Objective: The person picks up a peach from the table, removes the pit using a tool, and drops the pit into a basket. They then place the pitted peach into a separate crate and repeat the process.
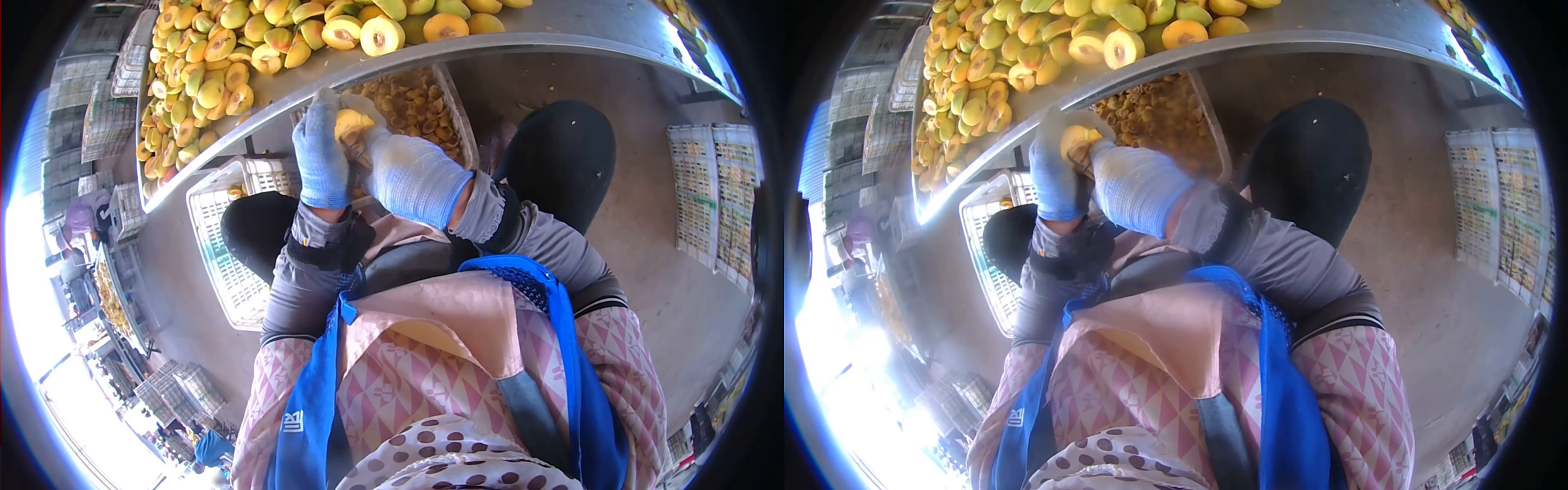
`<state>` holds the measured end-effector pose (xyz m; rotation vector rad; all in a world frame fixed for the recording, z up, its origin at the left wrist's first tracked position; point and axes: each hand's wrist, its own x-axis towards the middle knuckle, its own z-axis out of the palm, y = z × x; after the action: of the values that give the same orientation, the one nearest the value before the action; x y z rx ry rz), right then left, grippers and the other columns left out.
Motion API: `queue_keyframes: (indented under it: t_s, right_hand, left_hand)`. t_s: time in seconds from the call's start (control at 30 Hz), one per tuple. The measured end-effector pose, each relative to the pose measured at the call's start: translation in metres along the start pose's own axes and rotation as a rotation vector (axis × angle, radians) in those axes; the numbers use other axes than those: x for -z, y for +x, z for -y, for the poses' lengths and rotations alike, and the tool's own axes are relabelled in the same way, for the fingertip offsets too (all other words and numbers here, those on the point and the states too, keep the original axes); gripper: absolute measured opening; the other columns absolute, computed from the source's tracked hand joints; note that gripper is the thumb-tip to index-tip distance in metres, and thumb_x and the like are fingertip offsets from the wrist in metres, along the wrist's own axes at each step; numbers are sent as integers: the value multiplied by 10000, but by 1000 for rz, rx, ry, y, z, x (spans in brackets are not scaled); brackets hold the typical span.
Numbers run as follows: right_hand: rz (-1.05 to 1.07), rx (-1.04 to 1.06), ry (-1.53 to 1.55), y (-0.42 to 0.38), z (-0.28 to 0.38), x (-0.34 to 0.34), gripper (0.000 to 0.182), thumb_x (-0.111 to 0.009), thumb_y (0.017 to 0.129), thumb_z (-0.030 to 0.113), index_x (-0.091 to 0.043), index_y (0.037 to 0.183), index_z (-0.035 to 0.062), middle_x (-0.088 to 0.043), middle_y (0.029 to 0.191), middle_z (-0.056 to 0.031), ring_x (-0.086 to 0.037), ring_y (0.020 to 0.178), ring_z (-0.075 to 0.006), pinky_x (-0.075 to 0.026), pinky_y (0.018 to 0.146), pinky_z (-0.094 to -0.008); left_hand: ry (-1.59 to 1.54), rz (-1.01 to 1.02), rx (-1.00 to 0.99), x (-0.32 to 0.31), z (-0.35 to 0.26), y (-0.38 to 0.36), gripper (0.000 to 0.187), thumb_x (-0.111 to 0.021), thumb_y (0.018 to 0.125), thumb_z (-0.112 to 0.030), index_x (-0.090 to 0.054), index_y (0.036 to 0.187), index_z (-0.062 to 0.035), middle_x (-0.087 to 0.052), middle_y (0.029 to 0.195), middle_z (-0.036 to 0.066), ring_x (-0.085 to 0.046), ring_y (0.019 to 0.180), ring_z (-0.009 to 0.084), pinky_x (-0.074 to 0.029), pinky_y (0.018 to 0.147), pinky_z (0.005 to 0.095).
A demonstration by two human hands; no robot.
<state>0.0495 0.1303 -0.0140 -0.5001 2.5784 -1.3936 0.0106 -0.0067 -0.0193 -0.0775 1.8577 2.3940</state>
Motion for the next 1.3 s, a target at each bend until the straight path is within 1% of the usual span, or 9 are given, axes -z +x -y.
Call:
queue_keyframes:
  t_s: [0.17, 0.27, 0.47, 0.57, 0.7, 0.8, 0.87, 1.17, 1.3]
  right_hand:
    - [35, 174, 101, 7, -23, -18, 195, -605, 837, 94, -657, 961, -48, -641, 896, -238, -664, 761, -369, -562, 691, -420]
    - [-89, 618, -214, 13, -27, -19, 193, -603, 838, 92, -660, 958, -48, -641, 902, -238, -662, 774, -365, -562, 694, -413]
    - [74, 98, 62, 4, -9, -6, 212, -583, 866, 119, -648, 1023, -8, -654, 891, -212, -659, 831, -373, -555, 725, -430]
    - [-11, 472, -26, 11, -22, -13, 221, -580, 874, 128, -635, 1045, -1, -660, 895, -205, -657, 838, -380, -552, 728, -443]
    - [65, 390, 52, 13, -21, -12, 229, -580, 882, 131, -633, 1055, -9, -661, 919, -211, -655, 829, -380, -557, 733, -438]
    - [95, 277, 73, 7, -23, -17, 230, -572, 891, 127, -634, 1065, -11, -659, 921, -214, -654, 818, -380, -559, 741, -430]
    - [151, 184, -13, 8, -28, -21, 225, -565, 896, 119, -640, 1064, -12, -658, 916, -210, -655, 810, -377, -561, 744, -422]
    - [19, 626, -298, 16, -18, -11, 160, -570, 865, 94, -664, 967, 13, -661, 904, -170, -668, 782, -336, -568, 708, -400]
    - [9, 497, -169, 8, -20, -19, 184, -573, 866, 108, -652, 996, 4, -652, 879, -174, -670, 791, -329, -566, 715, -404]
  left_hand:
    - [118, -56, -135, 2, 2, -1, 402, -514, 1001, -328, -680, 925, 30, -701, 805, 99, -661, 704, 154, -521, 636, 261]
    - [188, -43, -190, 1, 0, -2, 407, -518, 1004, -330, -685, 920, 31, -702, 802, 96, -662, 703, 152, -516, 628, 258]
    - [194, 13, -142, 4, -3, 1, 434, -532, 1000, -361, -690, 936, 37, -703, 800, 94, -657, 696, 139, -517, 621, 255]
    - [236, -3, -185, 3, -7, -6, 443, -546, 993, -375, -690, 943, 41, -704, 804, 94, -656, 701, 130, -521, 633, 257]
    - [323, 5, -277, 7, -5, -3, 443, -572, 979, -387, -692, 942, 38, -702, 804, 89, -658, 706, 123, -519, 624, 241]
    - [209, 80, 70, 12, -9, 6, 434, -593, 968, -392, -696, 941, 29, -701, 805, 86, -657, 706, 121, -516, 619, 233]
    - [215, 52, 48, 12, -8, 7, 433, -598, 963, -398, -697, 943, 23, -701, 810, 83, -653, 699, 122, -517, 621, 236]
    - [34, -20, -118, -12, -17, -11, 454, -538, 991, -403, -668, 993, 32, -700, 850, 102, -658, 706, 143, -524, 632, 250]
    - [148, -23, -62, 2, -13, -4, 422, -555, 989, -365, -678, 945, 37, -703, 823, 103, -663, 685, 142, -523, 606, 240]
